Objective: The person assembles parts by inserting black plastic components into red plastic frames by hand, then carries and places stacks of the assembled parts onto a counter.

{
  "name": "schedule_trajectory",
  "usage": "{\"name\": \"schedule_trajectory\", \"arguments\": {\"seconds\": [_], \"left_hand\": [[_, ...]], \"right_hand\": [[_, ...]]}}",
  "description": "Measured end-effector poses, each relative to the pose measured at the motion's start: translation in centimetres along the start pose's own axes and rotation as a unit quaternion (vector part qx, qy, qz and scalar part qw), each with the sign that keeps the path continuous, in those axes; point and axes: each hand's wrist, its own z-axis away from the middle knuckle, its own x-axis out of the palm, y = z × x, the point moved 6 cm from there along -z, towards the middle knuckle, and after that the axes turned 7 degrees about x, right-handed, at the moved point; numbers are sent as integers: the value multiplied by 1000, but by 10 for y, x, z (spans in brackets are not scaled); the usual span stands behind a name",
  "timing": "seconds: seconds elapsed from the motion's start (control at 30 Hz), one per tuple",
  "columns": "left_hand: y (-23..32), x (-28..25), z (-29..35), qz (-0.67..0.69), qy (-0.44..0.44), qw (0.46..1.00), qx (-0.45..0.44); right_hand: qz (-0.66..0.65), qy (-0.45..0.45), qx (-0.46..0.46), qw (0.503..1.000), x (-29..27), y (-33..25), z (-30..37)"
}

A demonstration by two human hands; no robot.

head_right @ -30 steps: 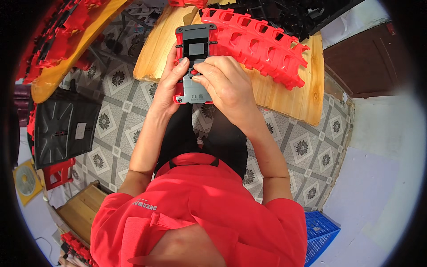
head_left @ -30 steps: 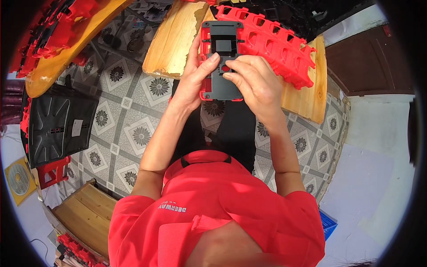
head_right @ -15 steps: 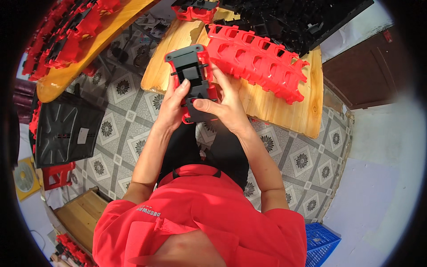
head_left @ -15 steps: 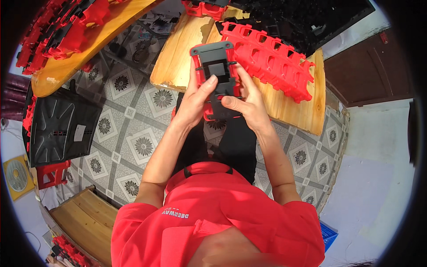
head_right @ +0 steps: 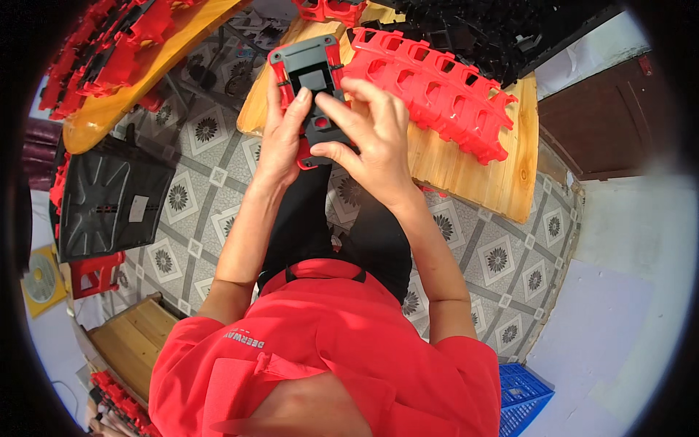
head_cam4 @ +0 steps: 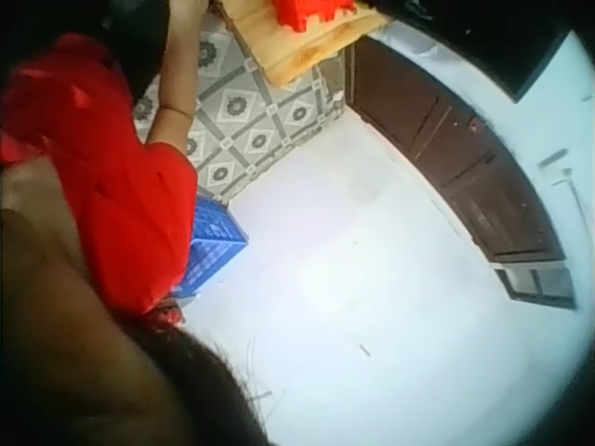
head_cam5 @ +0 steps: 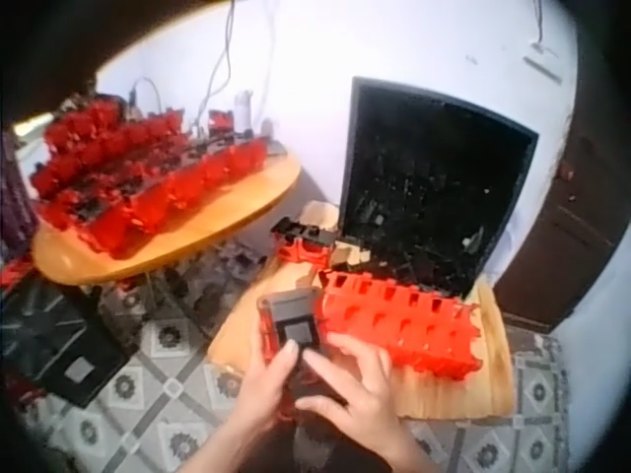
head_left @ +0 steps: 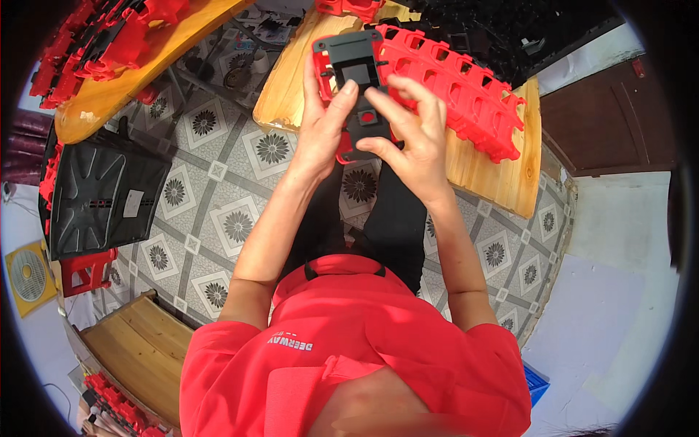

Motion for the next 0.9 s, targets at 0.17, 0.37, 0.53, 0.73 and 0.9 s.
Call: {"name": "schedule_trajectory", "arguments": {"seconds": [0.17,0.37,0.53,0.73,0.9], "left_hand": [[-13,-11,5,-18,5,1000,12],[-9,-6,3,-35,-11,999,10],[-3,-4,5,-1,-13,1000,-3],[6,-4,27,-76,-37,996,38],[2,-27,-14,-116,127,982,74]], "right_hand": [[-6,-15,-12,1000,9,-7,2],[-11,15,-2,1000,13,-9,6],[10,-30,-26,999,9,-4,2],[-447,-184,294,824,37,30,24],[-225,-156,238,932,33,36,30]]}}
